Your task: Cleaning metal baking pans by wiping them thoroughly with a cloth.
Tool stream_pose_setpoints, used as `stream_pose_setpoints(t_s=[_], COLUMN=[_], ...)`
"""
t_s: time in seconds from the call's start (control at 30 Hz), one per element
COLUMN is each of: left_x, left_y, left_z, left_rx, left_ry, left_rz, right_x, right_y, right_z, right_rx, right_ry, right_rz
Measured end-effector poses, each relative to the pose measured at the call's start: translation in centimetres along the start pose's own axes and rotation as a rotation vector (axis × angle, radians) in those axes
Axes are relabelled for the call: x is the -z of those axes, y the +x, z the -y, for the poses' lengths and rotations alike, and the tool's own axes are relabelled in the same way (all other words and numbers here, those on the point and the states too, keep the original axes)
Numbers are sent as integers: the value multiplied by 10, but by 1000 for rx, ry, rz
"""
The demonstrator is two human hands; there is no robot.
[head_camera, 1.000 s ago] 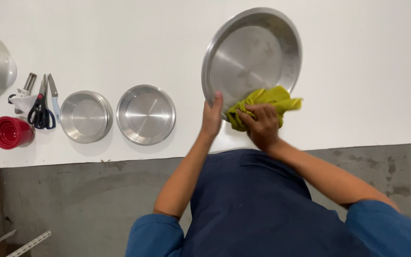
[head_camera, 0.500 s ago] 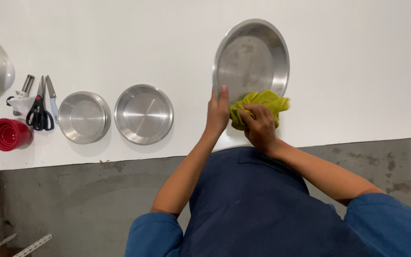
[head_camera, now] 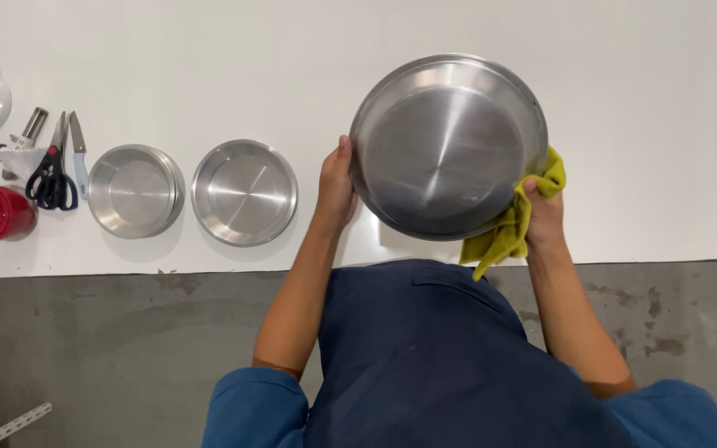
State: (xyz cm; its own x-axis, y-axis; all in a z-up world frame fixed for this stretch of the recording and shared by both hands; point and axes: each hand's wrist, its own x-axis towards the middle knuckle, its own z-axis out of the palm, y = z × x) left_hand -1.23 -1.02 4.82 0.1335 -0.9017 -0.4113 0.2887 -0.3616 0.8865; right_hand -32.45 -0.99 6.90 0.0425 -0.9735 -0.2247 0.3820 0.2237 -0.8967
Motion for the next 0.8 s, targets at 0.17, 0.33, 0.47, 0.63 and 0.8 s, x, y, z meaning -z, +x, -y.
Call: stream_pose_setpoints(t_s=[0.17,0.33,0.47,0.63,0.8], left_x=[-29,-45,-58,-56,-59], left_y=[-35,-35,-48,-64,-75], left_z=[-14,1,-24,-39,-36], left_rx=[-145,-195,-258,-261,-389], left_ry=[-300,-213,-169,-127,95], left_rz=[-45,-134,-82,-20,-44], right_x=[23,-35,-84,-93,-89], right_y=[23,2,-29,-2,20], right_z=[-20,6,17,9,8], right_rx=[89,211,576,1224,994], right_ry=[-182,-281,-735,-1255,-1130], right_rz=[-205,-176,391,558,251])
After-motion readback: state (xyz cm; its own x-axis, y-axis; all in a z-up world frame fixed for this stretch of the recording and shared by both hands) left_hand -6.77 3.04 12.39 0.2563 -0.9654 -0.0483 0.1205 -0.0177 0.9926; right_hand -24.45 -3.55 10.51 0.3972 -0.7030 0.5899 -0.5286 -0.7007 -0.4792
